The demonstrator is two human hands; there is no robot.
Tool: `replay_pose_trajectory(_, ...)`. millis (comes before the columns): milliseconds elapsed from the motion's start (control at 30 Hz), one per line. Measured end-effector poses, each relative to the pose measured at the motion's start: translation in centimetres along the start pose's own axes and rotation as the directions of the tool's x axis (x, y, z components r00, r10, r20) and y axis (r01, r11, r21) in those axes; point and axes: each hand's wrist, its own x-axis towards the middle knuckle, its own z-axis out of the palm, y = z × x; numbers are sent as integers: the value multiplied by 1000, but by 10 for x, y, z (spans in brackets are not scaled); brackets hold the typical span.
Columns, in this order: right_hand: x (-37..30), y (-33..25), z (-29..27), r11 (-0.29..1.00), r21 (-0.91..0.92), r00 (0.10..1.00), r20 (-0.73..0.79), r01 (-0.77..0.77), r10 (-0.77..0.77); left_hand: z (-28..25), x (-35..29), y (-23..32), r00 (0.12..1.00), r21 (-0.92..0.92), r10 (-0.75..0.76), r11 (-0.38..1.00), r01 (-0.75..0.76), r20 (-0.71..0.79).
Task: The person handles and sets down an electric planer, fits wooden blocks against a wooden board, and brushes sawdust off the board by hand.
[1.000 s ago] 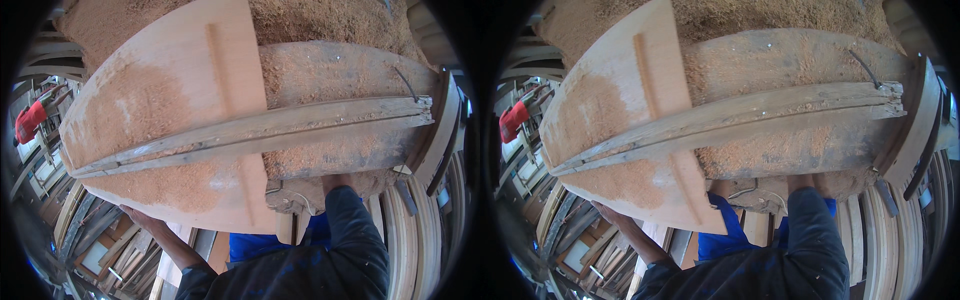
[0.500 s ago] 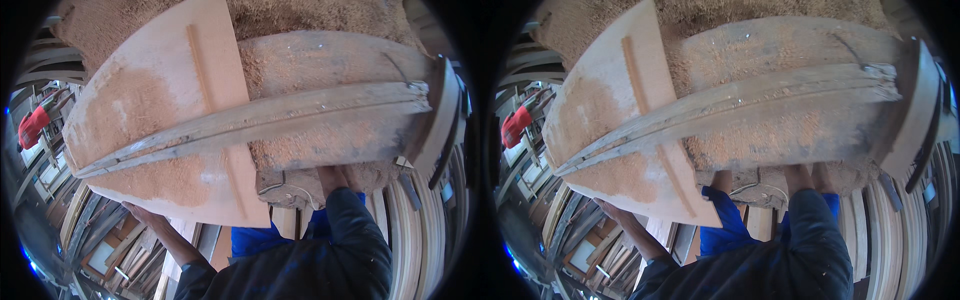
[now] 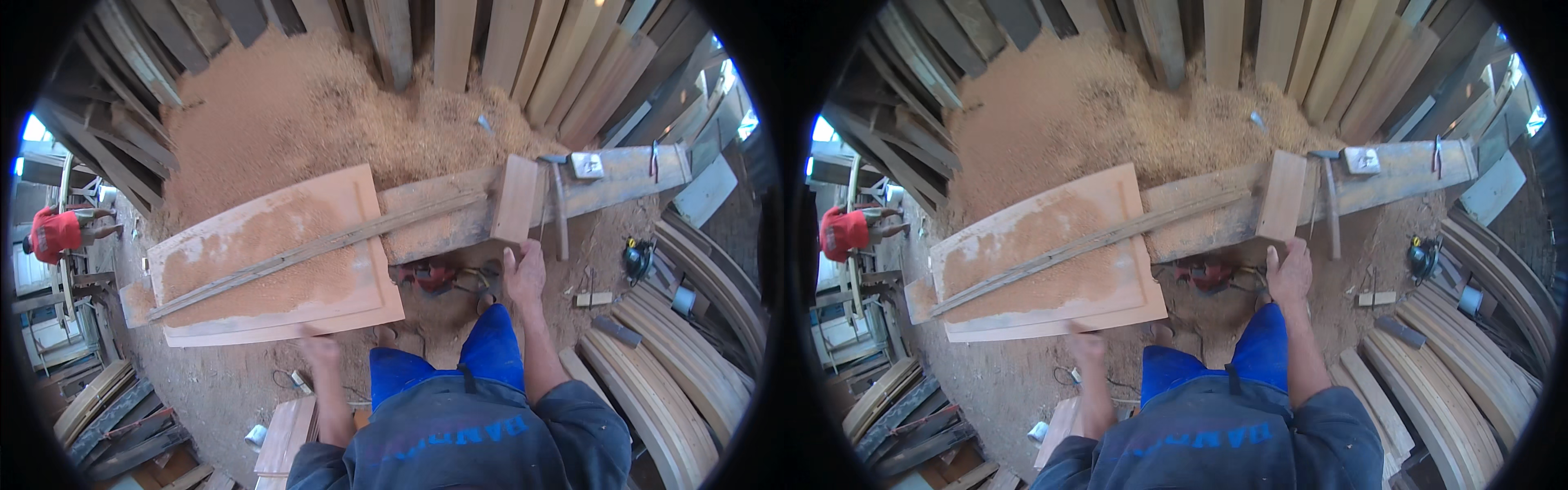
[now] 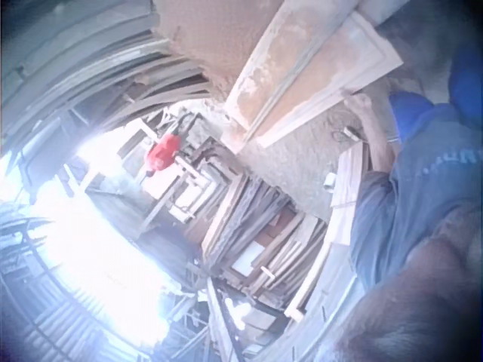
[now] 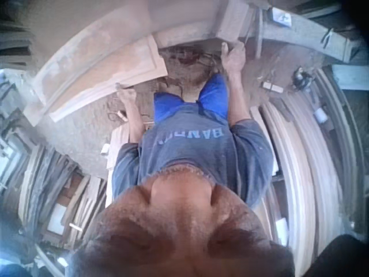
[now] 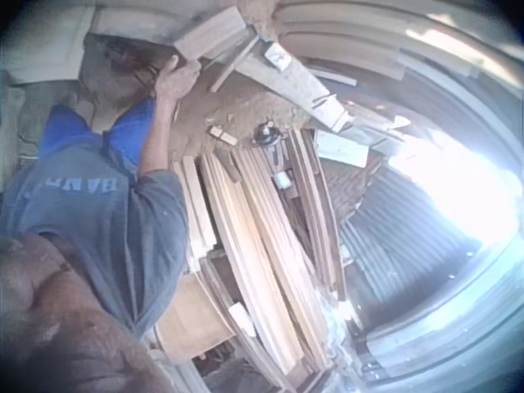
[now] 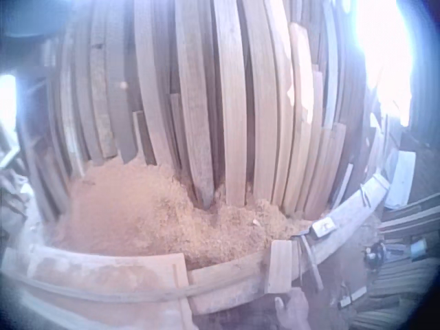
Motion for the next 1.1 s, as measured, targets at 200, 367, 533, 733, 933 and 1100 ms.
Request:
replay_pose_trajectory(200, 46, -50, -5, 940, -341, 996, -89, -33, 3, 111, -131, -159, 682, 911, -702, 392, 130, 204)
replay_pose_trajectory(367, 52, -52, -29, 978, -183, 995, -4, -100, 101, 163, -141, -113, 511, 826, -714, 167, -539, 478)
replay_pose_trajectory(533, 2, -80, -60, 561, 815, 887, 357, -143, -292, 128, -71, -28, 774, 812, -265, 301, -500, 575)
replay_pose_trajectory(733, -46, -154, -68, 414, 886, 606, 449, -208, -656, 171, -100, 59, 841, 765, -190, 549, -336, 506)
replay_pose_trajectory(933, -93, -244, -35, 468, 802, 230, 567, -370, -791, 188, -134, 84, 796, 517, 52, 735, -439, 603)
replay_pose_trajectory(1100, -132, -277, 5, 691, 567, -232, 673, -448, -702, 156, -130, 89, 800, -22, 226, 966, -257, 557)
